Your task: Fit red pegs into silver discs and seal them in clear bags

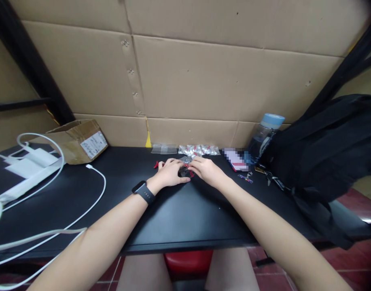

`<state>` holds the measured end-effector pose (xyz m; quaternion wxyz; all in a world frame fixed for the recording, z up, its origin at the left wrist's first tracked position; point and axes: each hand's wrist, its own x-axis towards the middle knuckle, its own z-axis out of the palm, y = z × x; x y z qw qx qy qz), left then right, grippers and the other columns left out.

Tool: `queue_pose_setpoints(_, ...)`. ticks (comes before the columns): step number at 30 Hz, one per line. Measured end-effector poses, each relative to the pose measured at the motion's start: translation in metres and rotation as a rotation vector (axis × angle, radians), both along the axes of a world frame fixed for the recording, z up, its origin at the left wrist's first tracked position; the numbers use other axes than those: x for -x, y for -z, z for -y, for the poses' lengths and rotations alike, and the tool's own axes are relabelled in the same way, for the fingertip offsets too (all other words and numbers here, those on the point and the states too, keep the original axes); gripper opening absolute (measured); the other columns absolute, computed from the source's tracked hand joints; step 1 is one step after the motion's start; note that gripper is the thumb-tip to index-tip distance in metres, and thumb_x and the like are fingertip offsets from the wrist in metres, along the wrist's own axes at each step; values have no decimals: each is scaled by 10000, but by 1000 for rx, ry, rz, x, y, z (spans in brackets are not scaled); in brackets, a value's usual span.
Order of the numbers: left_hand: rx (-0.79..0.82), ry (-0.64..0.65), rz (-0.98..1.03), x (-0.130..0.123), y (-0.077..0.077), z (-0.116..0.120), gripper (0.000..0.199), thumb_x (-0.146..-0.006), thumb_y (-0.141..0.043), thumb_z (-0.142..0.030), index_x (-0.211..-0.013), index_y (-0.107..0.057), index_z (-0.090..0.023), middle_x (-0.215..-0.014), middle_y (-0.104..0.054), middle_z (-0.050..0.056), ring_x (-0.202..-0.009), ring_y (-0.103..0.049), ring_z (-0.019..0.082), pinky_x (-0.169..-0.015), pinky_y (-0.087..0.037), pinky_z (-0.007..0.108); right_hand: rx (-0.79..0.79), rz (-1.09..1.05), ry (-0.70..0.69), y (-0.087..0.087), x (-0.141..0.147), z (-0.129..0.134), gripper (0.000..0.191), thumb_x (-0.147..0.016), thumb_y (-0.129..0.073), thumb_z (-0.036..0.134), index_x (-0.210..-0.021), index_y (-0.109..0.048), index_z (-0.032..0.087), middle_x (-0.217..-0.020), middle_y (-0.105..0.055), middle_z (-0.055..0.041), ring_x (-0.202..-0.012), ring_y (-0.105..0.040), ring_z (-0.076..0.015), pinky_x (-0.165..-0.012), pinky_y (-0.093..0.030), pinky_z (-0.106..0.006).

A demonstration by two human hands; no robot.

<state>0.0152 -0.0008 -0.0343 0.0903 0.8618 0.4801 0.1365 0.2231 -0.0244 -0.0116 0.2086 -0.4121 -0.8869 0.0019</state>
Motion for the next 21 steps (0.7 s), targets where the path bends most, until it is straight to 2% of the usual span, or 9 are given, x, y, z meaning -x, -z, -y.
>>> queue_pose_setpoints(4, 13, -5, 5, 1, 1, -1, 574, -766, -713, -639, -1259, -661, -350, -1440, -606, 69, -1378, -407, 400, -1053, -308, 602, 60, 115, -58, 1, 0, 3, 173, -1002, -601, 244, -961, -754, 175, -979, -704, -91, -872, -654, -192, -781, -466, -280)
queue_pose_setpoints(8, 29, -37, 8, 0, 2, -1, 662, -739, -731, -648, -1323, -610, -362, -1453, -597, 66, -1388, -399, 411, -1040, -324, 591, 104, 86, -5, 4, 0, -2, 86, -947, -686, 220, -899, -748, 182, -948, -720, -69, -853, -652, -182, -755, -433, -266)
queue_pose_setpoints(10, 37, -63, 21, -1, 1, 0, 790, -721, -746, -641, -1422, -517, -359, -1478, -572, 78, -1398, -384, 418, -1037, -335, 588, 68, 55, 40, 6, 2, -9, 73, -915, -734, 238, -868, -724, 182, -939, -708, -59, -861, -638, -183, -752, -419, -268)
queue_pose_setpoints(14, 64, -116, 44, -4, -1, 1, 980, -697, -774, -599, -1539, -329, -368, -1521, -531, 87, -1415, -351, 437, -1032, -342, 600, -74, 15, 159, 12, 10, -28, 209, -841, -817, 339, -895, -678, 192, -954, -678, -63, -917, -612, -218, -776, -411, -295)
queue_pose_setpoints(18, 42, -115, 47, -5, -2, 2, 998, -704, -778, -571, -1551, -293, -364, -1545, -503, 109, -1415, -353, 447, -1027, -343, 600, -96, 0, 253, 15, 19, -36, 200, -885, -759, 310, -1016, -669, 188, -1020, -682, -94, -940, -613, -238, -813, -426, -326)
queue_pose_setpoints(21, -26, -27, 41, 0, -6, 5, 839, -759, -741, -567, -1494, -409, -335, -1518, -531, 110, -1397, -407, 411, -1039, -349, 551, -44, -15, 149, 13, 15, -30, 156, -921, -684, 282, -1037, -686, 178, -1052, -691, -109, -1001, -614, -250, -863, -436, -344)
